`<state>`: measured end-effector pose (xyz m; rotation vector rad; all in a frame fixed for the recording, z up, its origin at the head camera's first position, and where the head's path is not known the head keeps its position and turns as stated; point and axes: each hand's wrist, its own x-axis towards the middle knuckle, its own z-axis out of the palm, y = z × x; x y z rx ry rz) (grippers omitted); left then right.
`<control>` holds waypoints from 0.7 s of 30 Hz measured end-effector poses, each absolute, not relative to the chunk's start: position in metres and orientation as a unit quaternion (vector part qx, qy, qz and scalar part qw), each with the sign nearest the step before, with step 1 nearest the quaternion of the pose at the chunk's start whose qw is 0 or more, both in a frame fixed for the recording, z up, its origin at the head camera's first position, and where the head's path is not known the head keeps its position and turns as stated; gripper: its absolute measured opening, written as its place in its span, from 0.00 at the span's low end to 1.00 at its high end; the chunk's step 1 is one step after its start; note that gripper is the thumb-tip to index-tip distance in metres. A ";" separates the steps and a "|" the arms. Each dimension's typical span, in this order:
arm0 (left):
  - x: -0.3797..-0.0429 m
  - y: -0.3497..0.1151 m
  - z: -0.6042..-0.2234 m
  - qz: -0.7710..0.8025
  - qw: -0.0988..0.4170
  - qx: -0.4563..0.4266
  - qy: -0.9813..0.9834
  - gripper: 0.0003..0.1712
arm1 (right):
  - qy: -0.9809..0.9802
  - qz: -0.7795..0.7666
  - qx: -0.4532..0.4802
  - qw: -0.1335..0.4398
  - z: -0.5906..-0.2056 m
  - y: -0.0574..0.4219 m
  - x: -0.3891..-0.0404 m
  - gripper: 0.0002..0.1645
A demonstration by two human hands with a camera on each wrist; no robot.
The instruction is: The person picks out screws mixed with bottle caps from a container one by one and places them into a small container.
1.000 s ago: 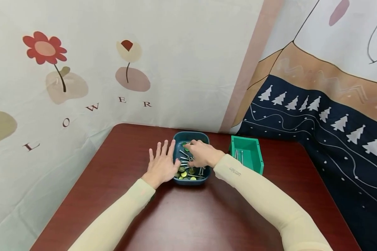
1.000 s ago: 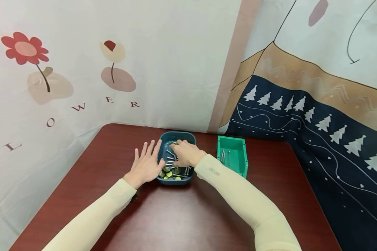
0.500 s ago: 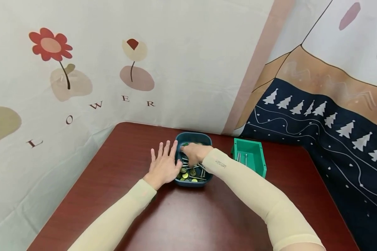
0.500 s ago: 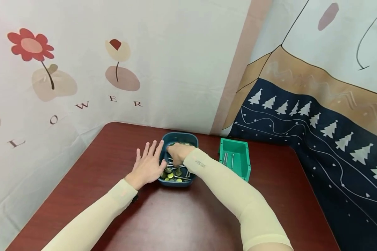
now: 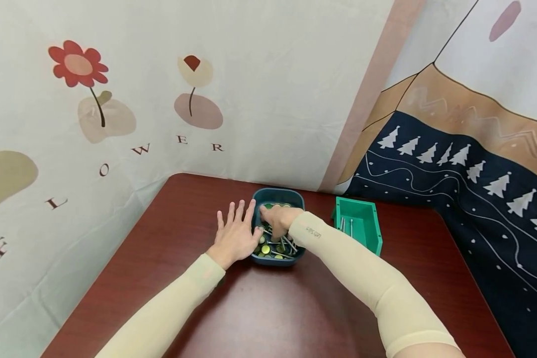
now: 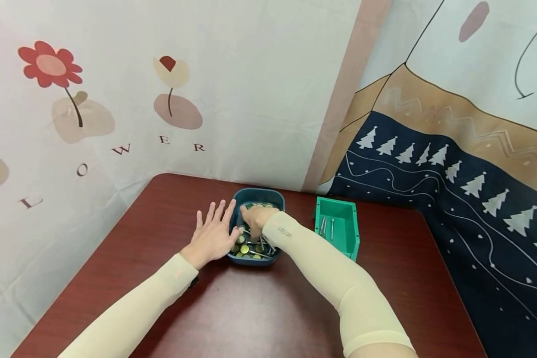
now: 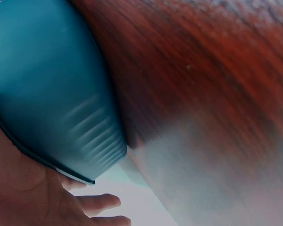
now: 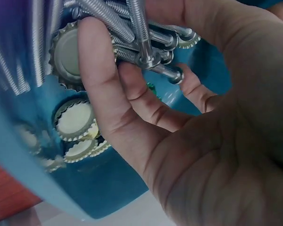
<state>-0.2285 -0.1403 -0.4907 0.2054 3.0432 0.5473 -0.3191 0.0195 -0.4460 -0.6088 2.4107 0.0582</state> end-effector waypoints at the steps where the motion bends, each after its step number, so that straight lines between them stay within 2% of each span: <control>1: -0.229 -0.140 -0.491 0.176 0.021 0.067 0.982 0.50 | 0.919 0.018 -0.227 0.322 -0.445 0.022 -0.319 0.72; 6: -0.230 -0.138 -0.490 0.172 0.018 0.069 0.982 0.50 | 0.924 -0.001 -0.235 0.301 -0.442 0.032 -0.323 0.60; 13: -0.231 -0.138 -0.491 0.166 0.023 0.068 0.983 0.51 | 0.915 -0.037 -0.303 0.265 -0.461 0.048 -0.339 0.19; 17: -0.231 -0.138 -0.492 0.168 0.022 0.066 0.983 0.51 | 0.910 -0.056 -0.336 0.238 -0.471 0.060 -0.351 0.14; 21: -0.231 -0.139 -0.492 0.167 0.024 0.063 0.984 0.51 | 0.910 -0.099 -0.338 0.218 -0.445 0.069 -0.337 0.13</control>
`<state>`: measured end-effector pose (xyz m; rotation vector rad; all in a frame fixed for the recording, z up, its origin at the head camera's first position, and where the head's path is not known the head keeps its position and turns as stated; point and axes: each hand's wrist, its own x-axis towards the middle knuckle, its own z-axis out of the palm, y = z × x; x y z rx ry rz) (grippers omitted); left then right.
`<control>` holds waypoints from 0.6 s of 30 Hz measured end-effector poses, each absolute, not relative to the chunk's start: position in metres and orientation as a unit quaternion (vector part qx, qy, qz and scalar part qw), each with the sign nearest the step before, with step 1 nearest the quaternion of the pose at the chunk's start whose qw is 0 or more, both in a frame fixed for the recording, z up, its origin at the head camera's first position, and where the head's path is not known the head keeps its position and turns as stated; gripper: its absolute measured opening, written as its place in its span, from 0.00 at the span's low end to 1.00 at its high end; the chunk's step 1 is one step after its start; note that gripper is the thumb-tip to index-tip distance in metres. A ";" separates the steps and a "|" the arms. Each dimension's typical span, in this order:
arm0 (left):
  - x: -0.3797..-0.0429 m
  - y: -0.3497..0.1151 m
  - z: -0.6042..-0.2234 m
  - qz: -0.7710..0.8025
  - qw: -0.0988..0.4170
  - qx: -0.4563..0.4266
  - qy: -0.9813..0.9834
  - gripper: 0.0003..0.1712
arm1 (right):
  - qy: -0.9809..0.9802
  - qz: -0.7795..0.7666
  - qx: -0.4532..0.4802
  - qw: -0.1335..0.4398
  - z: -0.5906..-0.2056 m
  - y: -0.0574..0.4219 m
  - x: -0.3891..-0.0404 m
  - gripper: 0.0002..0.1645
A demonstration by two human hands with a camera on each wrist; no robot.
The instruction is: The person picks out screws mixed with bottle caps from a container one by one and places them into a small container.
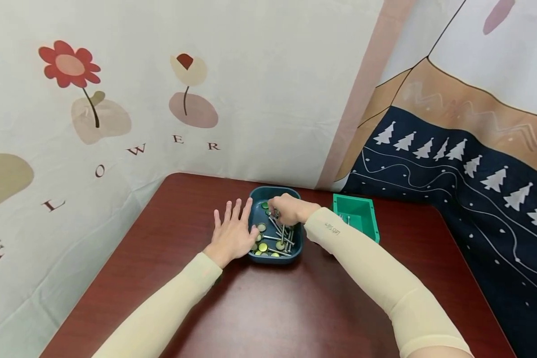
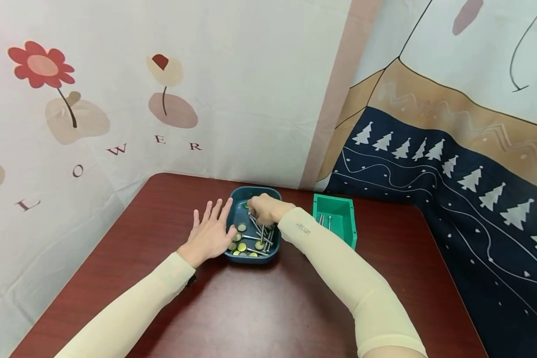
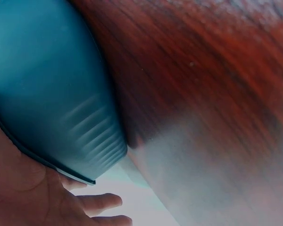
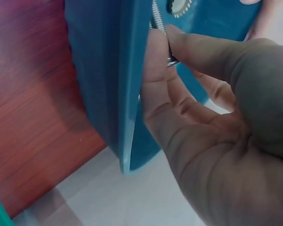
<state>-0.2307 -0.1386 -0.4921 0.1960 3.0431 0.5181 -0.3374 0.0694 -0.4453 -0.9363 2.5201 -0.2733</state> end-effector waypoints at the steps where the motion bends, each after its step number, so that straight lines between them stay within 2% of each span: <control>1: -0.231 -0.139 -0.492 0.168 0.026 0.062 0.984 0.51 | 0.910 -0.110 -0.339 0.213 -0.438 0.071 -0.333 0.13; 4: -0.229 -0.140 -0.491 0.165 0.031 0.059 0.984 0.52 | 0.906 -0.147 -0.343 0.201 -0.425 0.078 -0.326 0.11; 9: -0.229 -0.141 -0.491 0.164 0.028 0.055 0.985 0.52 | 0.904 -0.162 -0.361 0.161 -0.415 0.089 -0.324 0.03; 18: -0.229 -0.138 -0.492 0.165 0.026 0.057 0.984 0.52 | 0.905 -0.185 -0.358 0.136 -0.402 0.106 -0.327 0.03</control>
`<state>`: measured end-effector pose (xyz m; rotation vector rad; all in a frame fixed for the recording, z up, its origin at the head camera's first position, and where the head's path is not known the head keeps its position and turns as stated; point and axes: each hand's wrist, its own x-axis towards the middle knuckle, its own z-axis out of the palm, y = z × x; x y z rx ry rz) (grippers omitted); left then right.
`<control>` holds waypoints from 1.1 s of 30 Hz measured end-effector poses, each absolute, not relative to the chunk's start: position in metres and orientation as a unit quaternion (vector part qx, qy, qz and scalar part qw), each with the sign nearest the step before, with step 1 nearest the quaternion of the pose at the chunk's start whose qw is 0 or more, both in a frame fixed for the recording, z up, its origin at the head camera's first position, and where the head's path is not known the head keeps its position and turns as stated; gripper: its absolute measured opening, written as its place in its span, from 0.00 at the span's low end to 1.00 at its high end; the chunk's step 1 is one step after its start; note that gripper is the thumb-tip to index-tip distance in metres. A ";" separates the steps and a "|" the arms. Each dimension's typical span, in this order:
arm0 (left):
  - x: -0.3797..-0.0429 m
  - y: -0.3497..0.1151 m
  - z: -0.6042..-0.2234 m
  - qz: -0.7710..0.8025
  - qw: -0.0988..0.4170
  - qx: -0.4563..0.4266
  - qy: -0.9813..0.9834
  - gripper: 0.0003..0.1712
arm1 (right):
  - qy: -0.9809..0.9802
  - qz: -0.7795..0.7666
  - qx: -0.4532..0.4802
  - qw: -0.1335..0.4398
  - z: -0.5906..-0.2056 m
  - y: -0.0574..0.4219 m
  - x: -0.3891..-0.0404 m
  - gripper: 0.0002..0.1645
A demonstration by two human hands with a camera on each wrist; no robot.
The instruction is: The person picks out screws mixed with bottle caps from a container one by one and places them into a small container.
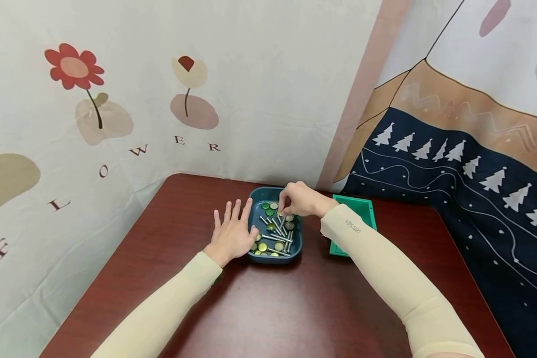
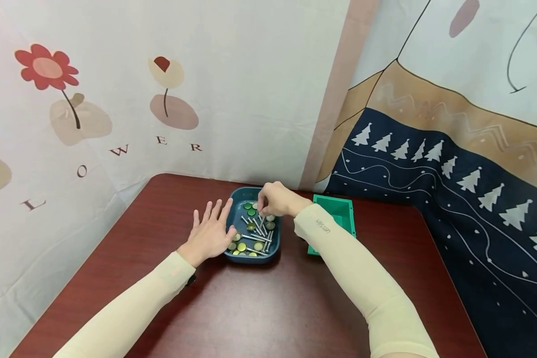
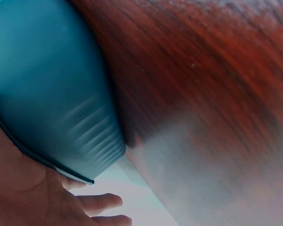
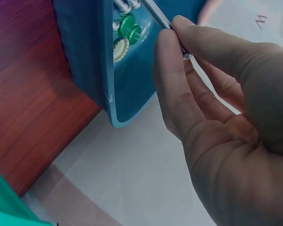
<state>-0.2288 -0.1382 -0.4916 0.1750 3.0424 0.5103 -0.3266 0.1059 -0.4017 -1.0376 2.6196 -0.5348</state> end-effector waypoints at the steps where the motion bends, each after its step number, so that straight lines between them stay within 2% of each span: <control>1: -0.229 -0.138 -0.492 0.166 0.025 0.057 0.984 0.52 | 0.905 -0.194 -0.354 0.136 -0.401 0.108 -0.327 0.03; 12: -0.229 -0.140 -0.489 0.165 0.027 0.058 0.984 0.51 | 0.904 -0.267 -0.321 0.095 -0.398 0.131 -0.330 0.02; 33: -0.231 -0.138 -0.492 0.166 0.021 0.065 0.984 0.52 | 0.925 -0.279 -0.253 0.057 -0.386 0.186 -0.331 0.09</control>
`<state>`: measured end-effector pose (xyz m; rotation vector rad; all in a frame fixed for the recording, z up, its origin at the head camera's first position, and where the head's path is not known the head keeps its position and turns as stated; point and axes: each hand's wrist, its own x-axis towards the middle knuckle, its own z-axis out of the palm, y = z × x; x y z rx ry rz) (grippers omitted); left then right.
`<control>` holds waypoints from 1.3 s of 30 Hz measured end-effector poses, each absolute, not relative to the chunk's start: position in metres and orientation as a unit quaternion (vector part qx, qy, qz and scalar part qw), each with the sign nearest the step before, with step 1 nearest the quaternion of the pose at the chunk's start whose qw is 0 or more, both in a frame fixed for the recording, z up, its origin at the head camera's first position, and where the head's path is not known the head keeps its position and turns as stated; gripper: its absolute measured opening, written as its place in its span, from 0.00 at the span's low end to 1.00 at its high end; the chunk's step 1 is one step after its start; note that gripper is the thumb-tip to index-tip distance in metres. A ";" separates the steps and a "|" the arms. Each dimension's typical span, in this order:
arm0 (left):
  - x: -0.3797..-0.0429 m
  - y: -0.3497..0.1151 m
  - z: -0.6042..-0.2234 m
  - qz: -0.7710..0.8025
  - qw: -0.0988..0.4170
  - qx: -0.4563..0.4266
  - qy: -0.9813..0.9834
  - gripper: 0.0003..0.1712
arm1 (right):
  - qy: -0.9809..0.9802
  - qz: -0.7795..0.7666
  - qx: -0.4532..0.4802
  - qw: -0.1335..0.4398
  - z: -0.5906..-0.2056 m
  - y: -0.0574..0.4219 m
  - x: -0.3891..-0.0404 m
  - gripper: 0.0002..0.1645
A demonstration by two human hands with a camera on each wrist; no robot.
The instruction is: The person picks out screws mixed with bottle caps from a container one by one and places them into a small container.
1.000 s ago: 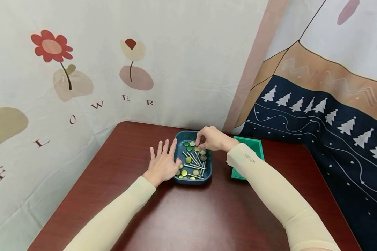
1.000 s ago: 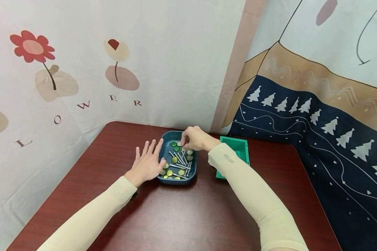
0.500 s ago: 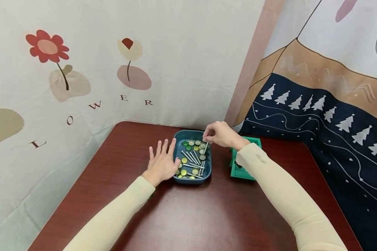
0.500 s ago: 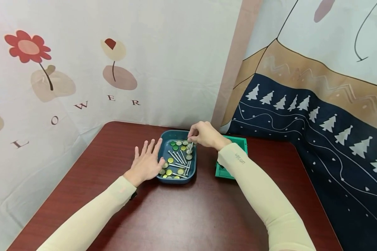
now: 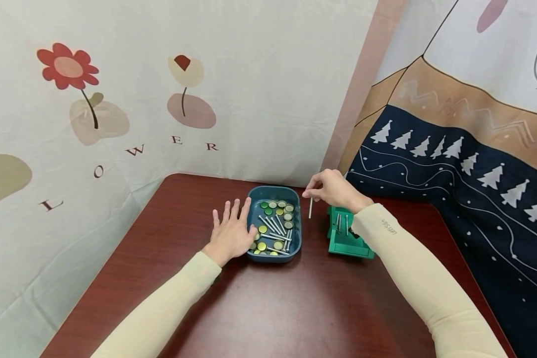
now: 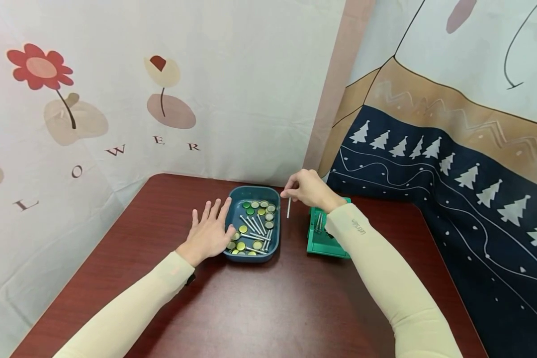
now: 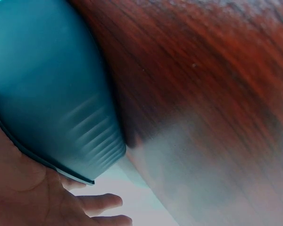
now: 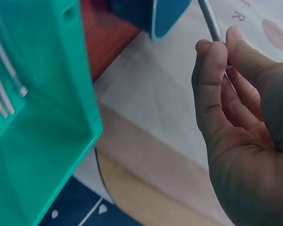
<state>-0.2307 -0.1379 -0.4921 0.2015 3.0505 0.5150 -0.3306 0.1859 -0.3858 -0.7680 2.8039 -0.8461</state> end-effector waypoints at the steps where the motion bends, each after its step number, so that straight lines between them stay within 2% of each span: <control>1: -0.231 -0.138 -0.492 0.165 0.022 0.064 0.984 0.52 | 0.926 -0.277 -0.250 0.054 -0.385 0.189 -0.331 0.09; 19: -0.230 -0.138 -0.493 0.167 0.020 0.062 0.984 0.52 | 0.927 -0.287 -0.237 0.058 -0.400 0.264 -0.347 0.13; 20: -0.230 -0.138 -0.493 0.167 0.020 0.061 0.984 0.51 | 0.937 -0.265 -0.218 0.060 -0.390 0.259 -0.338 0.11; 25: -0.230 -0.138 -0.492 0.171 0.018 0.062 0.983 0.51 | 0.952 -0.226 -0.193 0.070 -0.393 0.266 -0.339 0.10; 39: -0.230 -0.137 -0.492 0.164 0.018 0.060 0.984 0.52 | 0.952 -0.170 -0.216 0.131 -0.403 0.267 -0.344 0.10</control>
